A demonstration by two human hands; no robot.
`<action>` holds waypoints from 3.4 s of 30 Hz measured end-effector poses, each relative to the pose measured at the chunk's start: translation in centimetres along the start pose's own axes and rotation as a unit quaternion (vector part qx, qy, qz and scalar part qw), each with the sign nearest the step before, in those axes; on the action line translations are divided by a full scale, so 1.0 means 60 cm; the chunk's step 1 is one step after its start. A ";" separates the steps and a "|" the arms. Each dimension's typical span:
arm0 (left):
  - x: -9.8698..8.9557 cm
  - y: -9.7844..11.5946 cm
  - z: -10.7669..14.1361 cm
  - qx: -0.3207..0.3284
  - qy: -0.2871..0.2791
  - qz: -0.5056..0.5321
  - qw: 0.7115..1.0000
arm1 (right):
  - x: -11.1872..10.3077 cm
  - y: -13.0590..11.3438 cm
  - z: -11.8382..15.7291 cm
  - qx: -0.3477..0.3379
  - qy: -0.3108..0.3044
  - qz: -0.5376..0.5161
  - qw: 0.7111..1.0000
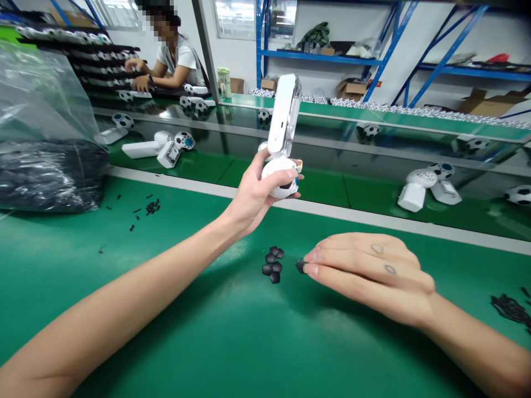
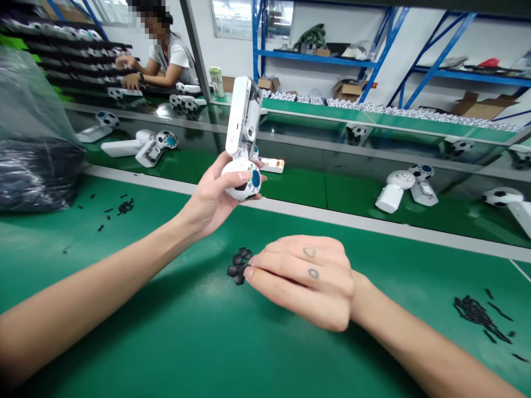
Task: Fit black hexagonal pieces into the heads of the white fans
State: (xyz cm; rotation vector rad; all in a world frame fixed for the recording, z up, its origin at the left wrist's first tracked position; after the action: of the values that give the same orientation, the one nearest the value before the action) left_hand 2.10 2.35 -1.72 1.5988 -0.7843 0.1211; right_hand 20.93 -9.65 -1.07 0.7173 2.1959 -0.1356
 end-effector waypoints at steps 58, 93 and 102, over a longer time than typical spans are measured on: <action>0.015 -0.024 0.048 0.229 -0.056 -0.329 0.914 | 0.032 0.063 -0.019 0.527 0.041 -0.552 0.646; 0.050 0.017 0.075 0.261 -0.073 -0.348 0.898 | 0.049 0.013 -0.022 0.482 0.105 -0.509 0.705; 0.002 -0.021 -0.014 -0.012 0.075 -0.180 0.981 | 0.071 0.057 -0.022 0.501 -0.016 -0.351 0.791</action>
State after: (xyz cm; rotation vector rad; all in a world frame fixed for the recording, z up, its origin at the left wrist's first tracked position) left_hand 3.19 3.03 -2.55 1.6622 -0.3700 -0.0301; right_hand 19.68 -4.43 -2.82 0.3396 2.1391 -1.7703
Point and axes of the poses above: each hand's wrist, its own z-axis away from the middle knuckle, its own x-axis out of the palm, y = z × x, the point moved 1 cm from there along -z, towards the middle knuckle, and after that the axes turned 9 degrees about z, right-handed, at the moved point
